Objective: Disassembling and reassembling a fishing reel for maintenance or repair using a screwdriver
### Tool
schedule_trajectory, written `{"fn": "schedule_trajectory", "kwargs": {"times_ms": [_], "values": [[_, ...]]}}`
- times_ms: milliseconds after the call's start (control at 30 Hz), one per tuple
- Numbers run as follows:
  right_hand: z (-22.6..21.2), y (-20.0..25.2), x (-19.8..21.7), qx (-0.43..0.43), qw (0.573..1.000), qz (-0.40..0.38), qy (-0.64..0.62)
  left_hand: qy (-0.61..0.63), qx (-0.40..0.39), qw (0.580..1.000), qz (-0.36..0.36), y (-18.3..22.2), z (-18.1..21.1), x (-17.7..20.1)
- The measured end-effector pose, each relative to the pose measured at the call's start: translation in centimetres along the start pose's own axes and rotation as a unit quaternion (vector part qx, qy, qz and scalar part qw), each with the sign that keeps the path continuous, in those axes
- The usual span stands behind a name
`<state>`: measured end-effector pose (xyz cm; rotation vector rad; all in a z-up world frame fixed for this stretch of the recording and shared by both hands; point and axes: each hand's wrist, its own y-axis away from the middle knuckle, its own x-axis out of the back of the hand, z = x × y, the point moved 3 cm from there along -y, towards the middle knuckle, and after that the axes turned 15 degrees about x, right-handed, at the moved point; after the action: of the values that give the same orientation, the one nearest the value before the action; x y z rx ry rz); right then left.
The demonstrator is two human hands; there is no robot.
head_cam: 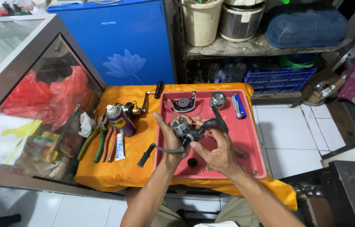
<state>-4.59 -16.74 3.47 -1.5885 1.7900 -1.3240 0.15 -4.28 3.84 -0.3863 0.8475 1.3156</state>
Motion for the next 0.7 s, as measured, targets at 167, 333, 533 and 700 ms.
{"fn": "schedule_trajectory", "kwargs": {"times_ms": [167,333,533,700], "values": [[-1.7,-0.1,0.4,0.09,0.993,0.072,-0.035,-0.008,-0.042,0.999,-0.004,0.9,-0.7,-0.3],[-2.2,-0.2,0.4,0.153,0.976,0.123,-0.097,-0.162,0.002,0.967,0.195,3.8,0.9,-2.7],[0.2,2.2,0.0,0.034,0.967,0.152,-0.201,-0.296,-0.28,0.913,-0.022,-0.9,1.5,3.0],[-0.2,2.5,0.4,0.012,0.975,0.153,-0.161,-0.462,-0.369,0.806,0.013,-2.7,2.2,7.5]]}}
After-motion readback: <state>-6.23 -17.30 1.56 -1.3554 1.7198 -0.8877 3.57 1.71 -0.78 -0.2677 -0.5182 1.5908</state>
